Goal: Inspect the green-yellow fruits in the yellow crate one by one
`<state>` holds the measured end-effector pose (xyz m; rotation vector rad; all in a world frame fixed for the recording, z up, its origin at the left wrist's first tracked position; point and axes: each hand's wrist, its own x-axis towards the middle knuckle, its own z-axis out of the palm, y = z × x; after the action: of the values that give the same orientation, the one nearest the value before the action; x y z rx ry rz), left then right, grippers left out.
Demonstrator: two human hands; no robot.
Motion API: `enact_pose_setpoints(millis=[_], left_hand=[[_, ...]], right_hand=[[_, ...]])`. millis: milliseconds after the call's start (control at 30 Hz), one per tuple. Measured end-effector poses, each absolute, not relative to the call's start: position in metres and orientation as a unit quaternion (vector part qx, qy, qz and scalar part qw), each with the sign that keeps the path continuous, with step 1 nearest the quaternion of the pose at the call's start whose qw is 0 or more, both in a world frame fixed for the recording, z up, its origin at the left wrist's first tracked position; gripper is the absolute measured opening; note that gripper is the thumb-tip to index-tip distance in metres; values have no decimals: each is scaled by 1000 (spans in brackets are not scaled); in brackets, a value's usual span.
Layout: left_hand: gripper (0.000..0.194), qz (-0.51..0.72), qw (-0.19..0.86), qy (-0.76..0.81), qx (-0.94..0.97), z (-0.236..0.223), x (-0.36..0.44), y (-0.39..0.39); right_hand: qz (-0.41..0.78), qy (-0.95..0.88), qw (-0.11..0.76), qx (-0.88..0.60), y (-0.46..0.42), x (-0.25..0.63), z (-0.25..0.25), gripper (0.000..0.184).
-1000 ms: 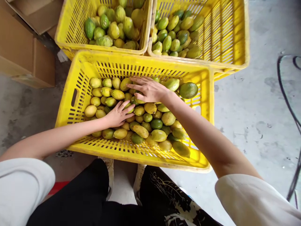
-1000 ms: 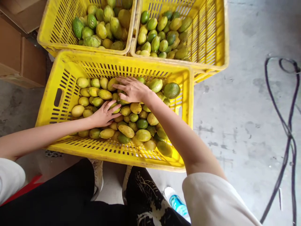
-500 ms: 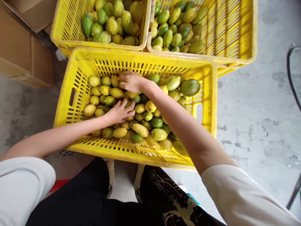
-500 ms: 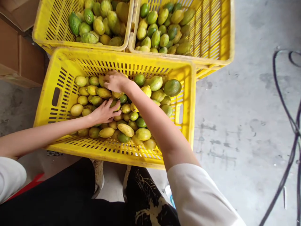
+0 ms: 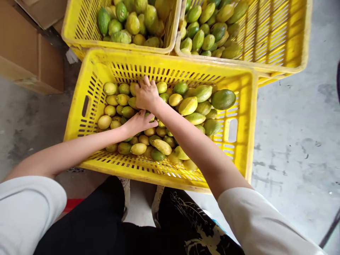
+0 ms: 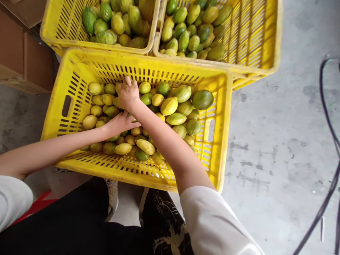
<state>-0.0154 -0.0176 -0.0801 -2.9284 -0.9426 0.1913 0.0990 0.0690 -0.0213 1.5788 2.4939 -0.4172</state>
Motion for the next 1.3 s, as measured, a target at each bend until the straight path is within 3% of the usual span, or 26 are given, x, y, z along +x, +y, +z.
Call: enact_pose_setpoints(millis=[167,333,433,633,767,867,967,1100,1300], left_hand=[[59,83,29,-303,-949,-66,-11,-15],[55,126,15,-285,-950,-55,-9,-5],[47,152,11,-258,-954,-55,-13,6],[49,80,-44,-219,-971,-67,-24,17],[48,-27,-143,-223,-964,-68,-27,11],[41,-135,-245,-250,-927,-55,-25,8],[34,-256,-362,-280,-851,-37,-21,7],[45,-324,-507,-355,-716,-23,-19,-1],[63,-252,-667,-399,-576,-8,-21,0]], right_hand=[[-158,818,64,550,84,98,-33,40],[-185,808,43,557,93,104,-44,54],[-185,810,37,555,90,106,-44,51],[-207,788,-110,569,64,121,-51,47],[-278,756,-228,546,49,154,-54,39],[-415,658,-368,509,35,177,-47,24],[-595,422,-497,469,18,189,-36,39],[-726,177,-498,439,-5,197,-15,43],[-766,80,-441,460,-43,205,13,34]])
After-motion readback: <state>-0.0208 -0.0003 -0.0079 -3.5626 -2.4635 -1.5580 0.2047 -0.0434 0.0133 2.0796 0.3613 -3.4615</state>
